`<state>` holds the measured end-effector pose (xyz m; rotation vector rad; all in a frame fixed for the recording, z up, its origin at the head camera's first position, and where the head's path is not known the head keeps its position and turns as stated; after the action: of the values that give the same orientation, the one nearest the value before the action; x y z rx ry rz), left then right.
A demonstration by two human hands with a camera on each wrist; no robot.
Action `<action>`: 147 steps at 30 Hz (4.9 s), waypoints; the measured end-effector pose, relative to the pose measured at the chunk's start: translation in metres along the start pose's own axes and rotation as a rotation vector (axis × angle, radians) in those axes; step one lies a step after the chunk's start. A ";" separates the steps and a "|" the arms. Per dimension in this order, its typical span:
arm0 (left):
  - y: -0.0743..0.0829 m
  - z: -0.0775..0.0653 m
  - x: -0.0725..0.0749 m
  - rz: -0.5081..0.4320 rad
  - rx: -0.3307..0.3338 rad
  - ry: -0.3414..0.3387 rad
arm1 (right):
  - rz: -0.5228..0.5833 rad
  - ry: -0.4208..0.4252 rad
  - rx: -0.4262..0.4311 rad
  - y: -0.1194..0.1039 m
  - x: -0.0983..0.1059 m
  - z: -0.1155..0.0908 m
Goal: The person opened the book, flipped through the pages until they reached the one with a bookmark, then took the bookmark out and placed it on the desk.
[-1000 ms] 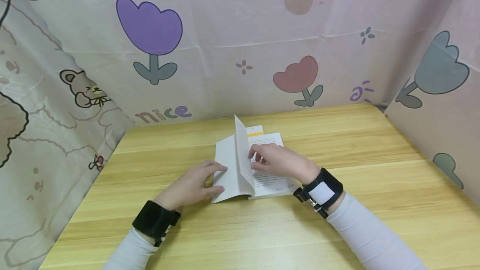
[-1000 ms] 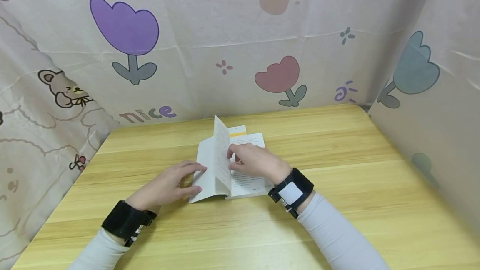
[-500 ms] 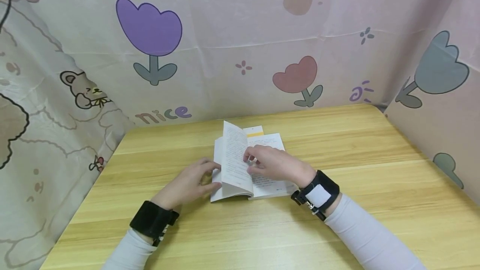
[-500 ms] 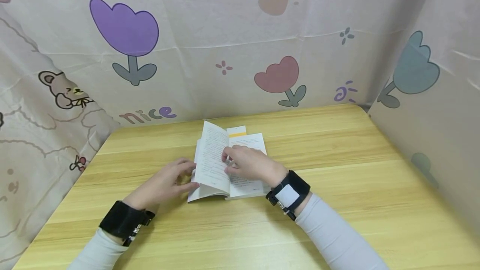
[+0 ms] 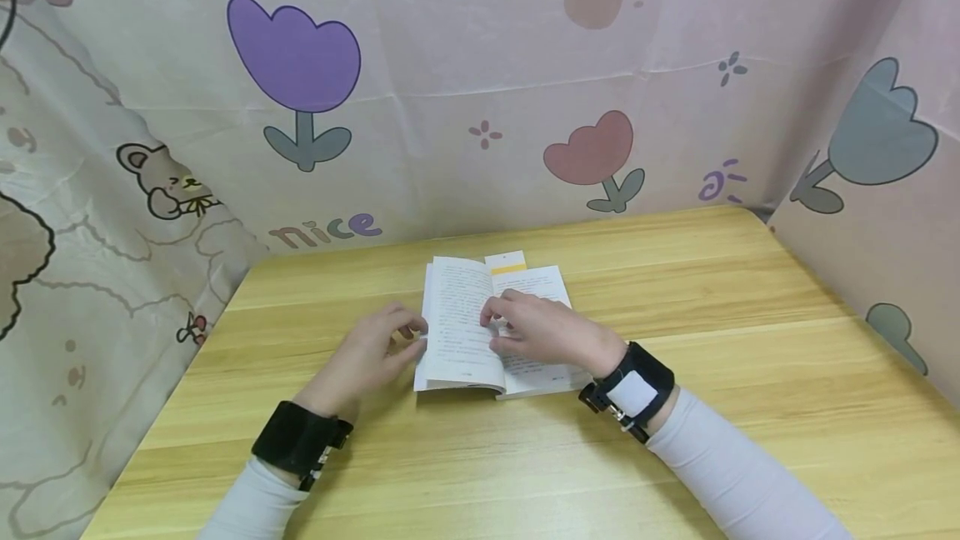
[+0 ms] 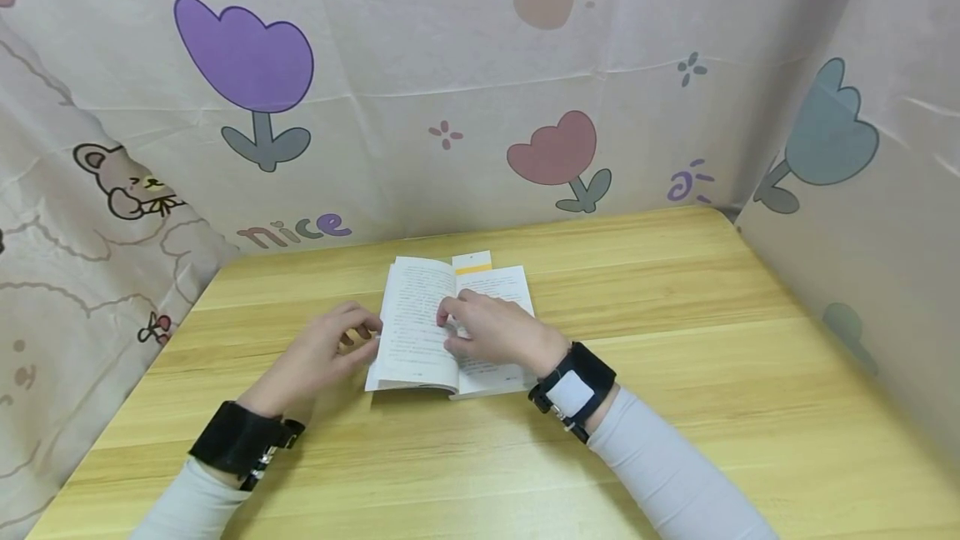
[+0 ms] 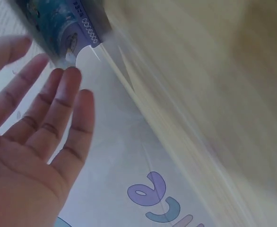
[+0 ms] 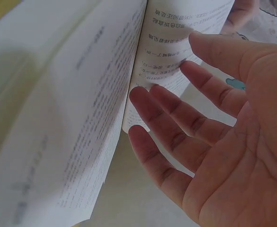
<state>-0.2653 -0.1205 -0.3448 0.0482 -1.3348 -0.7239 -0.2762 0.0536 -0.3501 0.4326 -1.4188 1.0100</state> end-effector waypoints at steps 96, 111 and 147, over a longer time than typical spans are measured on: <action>0.000 -0.014 -0.045 0.081 0.078 -0.343 | -0.047 -0.218 -0.330 0.080 0.026 -0.071; -0.002 -0.015 -0.046 0.076 0.084 -0.365 | -0.024 -0.221 -0.283 0.076 0.024 -0.074; -0.003 -0.017 -0.047 0.076 0.078 -0.371 | 0.099 0.017 -0.180 0.069 0.044 -0.064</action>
<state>-0.2541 -0.1050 -0.3909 -0.0783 -1.7092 -0.6353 -0.2979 0.1544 -0.3404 0.2230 -1.5131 0.9525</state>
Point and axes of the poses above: each hand's wrist, its own z-axis towards the middle knuckle, its own x-axis out of the back of the hand, y = z × x, the point moved 9 cm from there along z, towards the middle knuckle, and after that the axes turned 10 degrees about x, right-handed, at the moved point
